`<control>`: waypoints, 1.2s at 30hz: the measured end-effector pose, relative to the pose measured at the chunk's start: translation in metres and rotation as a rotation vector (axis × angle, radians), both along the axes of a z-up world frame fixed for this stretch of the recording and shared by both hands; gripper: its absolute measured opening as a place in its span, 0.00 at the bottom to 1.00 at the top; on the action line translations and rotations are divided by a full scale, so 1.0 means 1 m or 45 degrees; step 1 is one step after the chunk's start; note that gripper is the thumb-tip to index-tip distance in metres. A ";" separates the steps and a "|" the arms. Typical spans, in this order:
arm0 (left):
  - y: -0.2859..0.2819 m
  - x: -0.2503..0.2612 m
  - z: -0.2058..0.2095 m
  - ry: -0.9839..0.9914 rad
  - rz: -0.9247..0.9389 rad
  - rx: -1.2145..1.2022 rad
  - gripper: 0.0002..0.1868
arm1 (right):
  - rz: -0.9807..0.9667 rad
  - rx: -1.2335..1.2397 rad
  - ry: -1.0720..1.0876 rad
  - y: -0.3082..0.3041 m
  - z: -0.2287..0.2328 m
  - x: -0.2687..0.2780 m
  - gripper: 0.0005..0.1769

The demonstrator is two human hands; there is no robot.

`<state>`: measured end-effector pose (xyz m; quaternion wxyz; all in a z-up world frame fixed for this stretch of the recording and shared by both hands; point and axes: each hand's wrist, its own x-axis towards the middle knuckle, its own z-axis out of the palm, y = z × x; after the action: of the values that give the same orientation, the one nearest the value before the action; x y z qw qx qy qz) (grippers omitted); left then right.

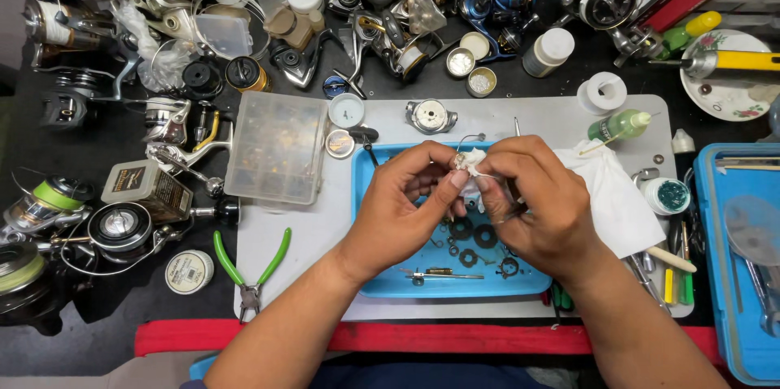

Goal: The person cleans a small metal component of a fishing reel using a white cloth. They wipe the part thoroughly, then place it into a blue tray containing other disassembled parts. The person then picks up another small metal piece and continues to wipe it with the cloth.

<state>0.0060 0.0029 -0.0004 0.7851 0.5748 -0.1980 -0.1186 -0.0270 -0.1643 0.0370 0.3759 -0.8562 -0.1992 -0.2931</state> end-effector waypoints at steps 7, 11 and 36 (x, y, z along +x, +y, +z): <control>-0.002 0.002 -0.015 0.256 -0.020 -0.213 0.05 | 0.041 0.247 0.132 0.000 0.004 -0.001 0.02; -0.003 0.002 -0.015 0.312 -0.038 -0.297 0.05 | 0.026 0.255 0.100 0.000 0.001 -0.001 0.03; 0.005 -0.004 0.013 0.188 -0.272 -0.247 0.09 | -0.256 -0.018 -0.187 -0.002 0.001 -0.018 0.01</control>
<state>0.0019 0.0083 0.0124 0.8322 0.4617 -0.2102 -0.2237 -0.0449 -0.1659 0.0383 0.3228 -0.8508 -0.1414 -0.3898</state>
